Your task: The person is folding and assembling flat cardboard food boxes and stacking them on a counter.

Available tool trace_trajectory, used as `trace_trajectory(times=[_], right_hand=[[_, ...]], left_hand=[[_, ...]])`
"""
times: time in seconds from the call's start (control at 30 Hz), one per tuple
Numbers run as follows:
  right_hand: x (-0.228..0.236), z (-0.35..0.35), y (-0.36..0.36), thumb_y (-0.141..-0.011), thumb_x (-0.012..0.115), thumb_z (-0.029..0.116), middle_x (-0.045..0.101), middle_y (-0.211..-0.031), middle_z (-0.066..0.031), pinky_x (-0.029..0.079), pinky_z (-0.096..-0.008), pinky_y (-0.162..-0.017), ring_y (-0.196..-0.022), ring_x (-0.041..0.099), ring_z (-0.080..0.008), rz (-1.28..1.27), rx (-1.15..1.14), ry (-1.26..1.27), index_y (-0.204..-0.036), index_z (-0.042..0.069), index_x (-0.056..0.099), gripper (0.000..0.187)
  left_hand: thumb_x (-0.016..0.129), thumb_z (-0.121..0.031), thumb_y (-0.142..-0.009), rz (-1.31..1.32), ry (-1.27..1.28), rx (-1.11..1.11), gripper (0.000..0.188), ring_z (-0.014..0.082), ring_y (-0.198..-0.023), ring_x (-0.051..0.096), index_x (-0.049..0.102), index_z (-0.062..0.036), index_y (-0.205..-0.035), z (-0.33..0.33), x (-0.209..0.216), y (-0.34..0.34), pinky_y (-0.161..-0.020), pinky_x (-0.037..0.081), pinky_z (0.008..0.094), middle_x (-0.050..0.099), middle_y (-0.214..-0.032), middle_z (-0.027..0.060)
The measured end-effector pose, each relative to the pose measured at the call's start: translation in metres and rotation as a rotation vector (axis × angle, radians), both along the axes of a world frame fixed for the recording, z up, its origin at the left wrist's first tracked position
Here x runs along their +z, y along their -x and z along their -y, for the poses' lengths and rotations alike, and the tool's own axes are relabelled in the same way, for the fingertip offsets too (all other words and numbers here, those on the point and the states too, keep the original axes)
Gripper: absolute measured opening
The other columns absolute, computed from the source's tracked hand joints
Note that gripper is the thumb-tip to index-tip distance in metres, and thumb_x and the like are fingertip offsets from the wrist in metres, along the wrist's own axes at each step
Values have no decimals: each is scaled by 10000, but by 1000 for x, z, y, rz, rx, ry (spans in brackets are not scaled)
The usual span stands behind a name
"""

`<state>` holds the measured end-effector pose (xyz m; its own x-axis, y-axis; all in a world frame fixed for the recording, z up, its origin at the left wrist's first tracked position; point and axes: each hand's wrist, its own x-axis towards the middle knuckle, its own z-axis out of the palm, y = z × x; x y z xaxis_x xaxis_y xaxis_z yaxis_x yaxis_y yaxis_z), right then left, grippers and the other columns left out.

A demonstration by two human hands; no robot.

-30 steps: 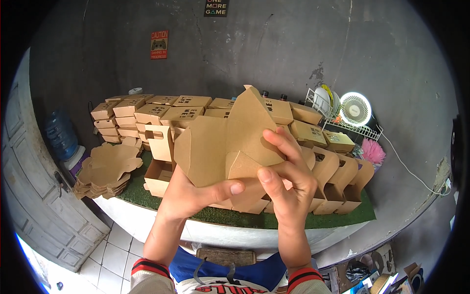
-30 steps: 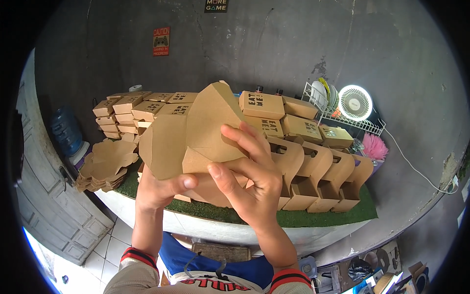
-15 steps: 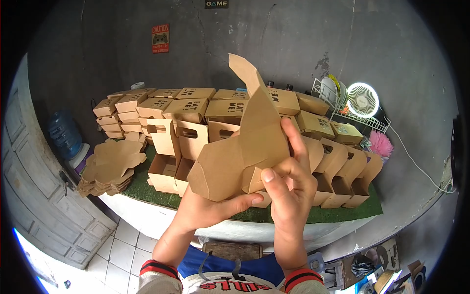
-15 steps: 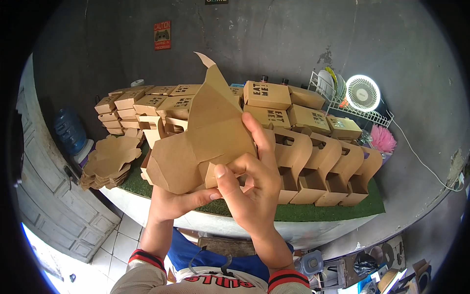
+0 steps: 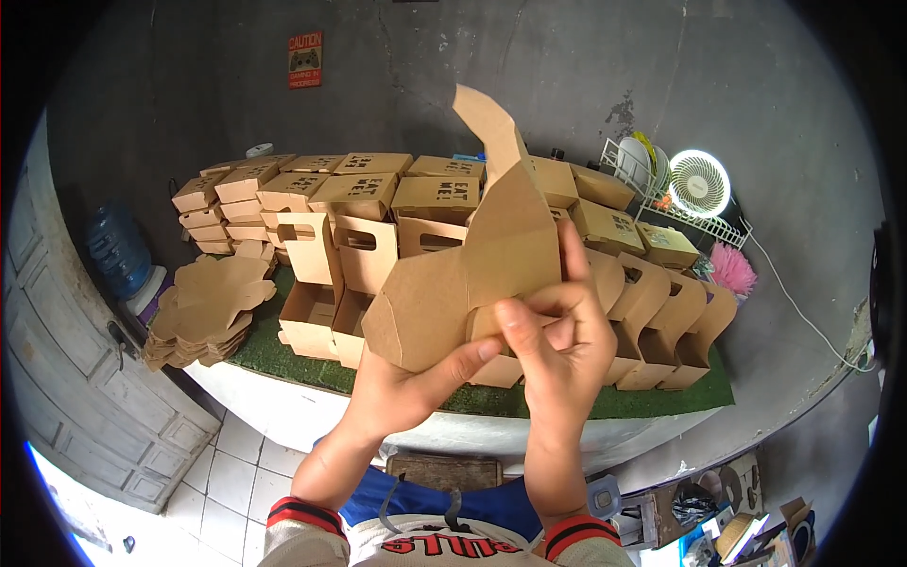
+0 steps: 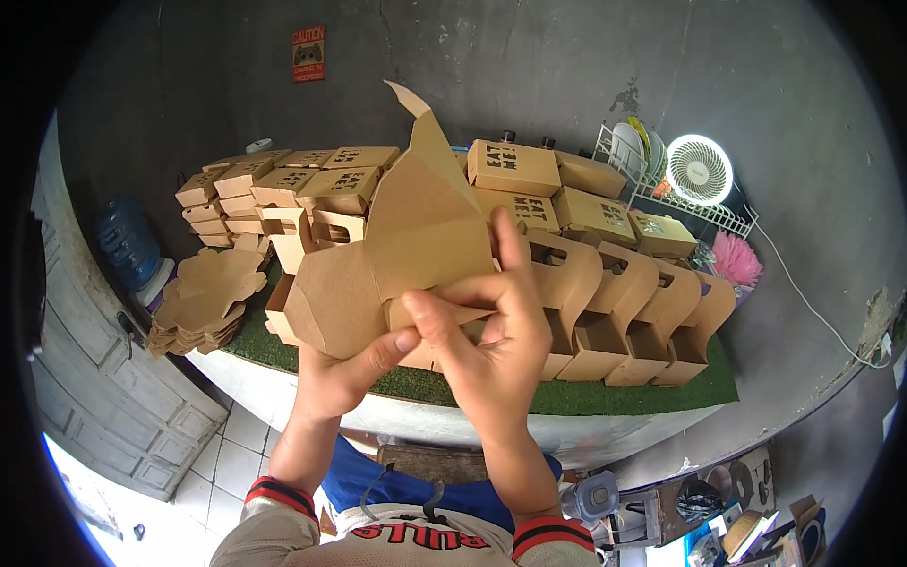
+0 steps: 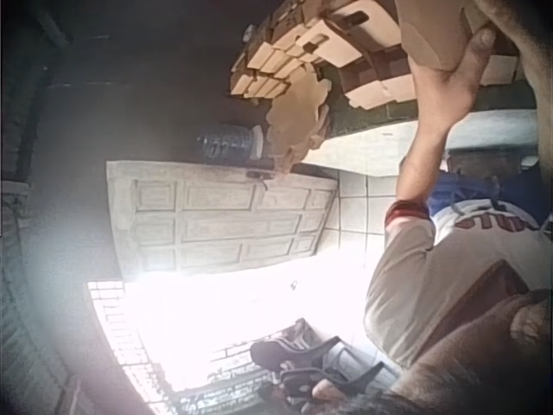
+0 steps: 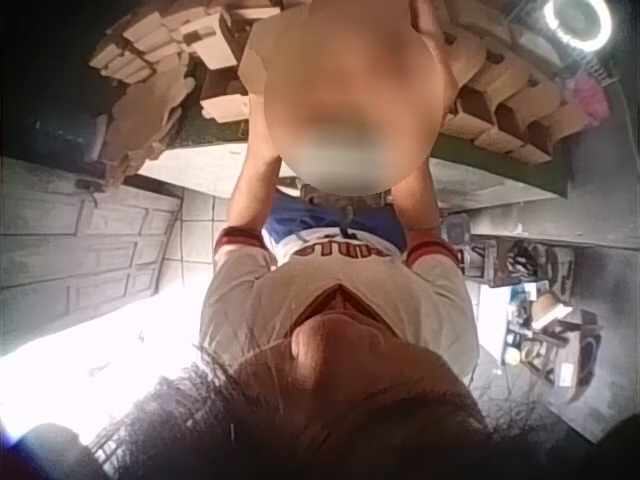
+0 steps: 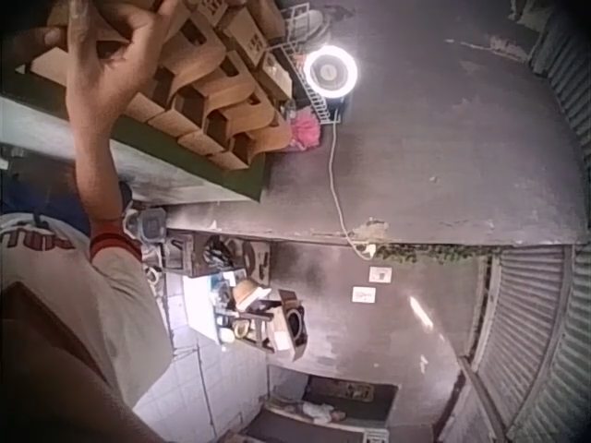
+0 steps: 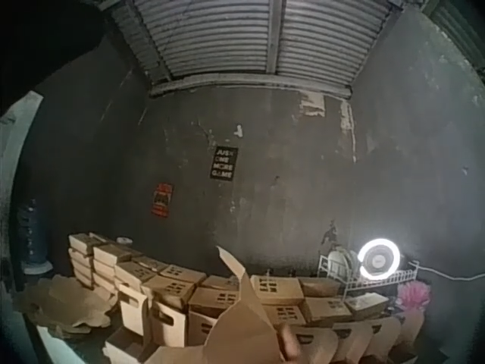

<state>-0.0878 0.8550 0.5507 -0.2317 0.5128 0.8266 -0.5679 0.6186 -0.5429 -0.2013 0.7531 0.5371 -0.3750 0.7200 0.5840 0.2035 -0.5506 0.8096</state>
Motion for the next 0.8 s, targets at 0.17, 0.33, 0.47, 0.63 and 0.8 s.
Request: trace_trajectory(times=[0.17,0.33,0.47,0.63,0.8], right_hand=[[8,-6,-7,-931,660,162,418,-1468,-258,373,-408,-1071,-1346,446,-287,-20,-100,100,-1276,-29,514,421],[29,-26,-11,-942,663,195,614,-1268,-162,425,-352,-1010,-1158,578,-227,211,-69,-111,-1323,-36,543,462],[24,-30,-7,-928,689,167,678,-1142,-127,446,-324,-976,-1078,610,-185,186,9,-172,-1215,-56,623,370],[10,-34,-1,-738,841,128,694,-1128,-168,533,-312,-782,-958,676,-233,216,-111,-341,-893,40,725,213],[7,-39,-3,-742,836,133,695,-1120,-158,544,-307,-701,-868,688,-215,270,-211,-466,-1001,40,724,297]], left_hand=[[739,-86,-867,97,-67,23,439,160,-1009,605,542,10,-1247,-1,-2,-2,-860,496,307,641,-1117,81],[727,-91,-879,139,-69,30,368,140,-951,614,577,12,-1198,1,-2,-1,-811,508,288,658,-1052,70],[727,-95,-875,180,-48,52,394,144,-951,615,561,18,-1214,1,-3,2,-813,511,292,651,-1064,81],[725,-101,-875,179,-24,41,424,145,-948,612,537,20,-1236,1,-7,7,-797,518,292,645,-1072,86],[723,-106,-878,117,28,33,433,144,-939,610,528,18,-1244,2,-10,11,-781,520,290,644,-1079,84]])
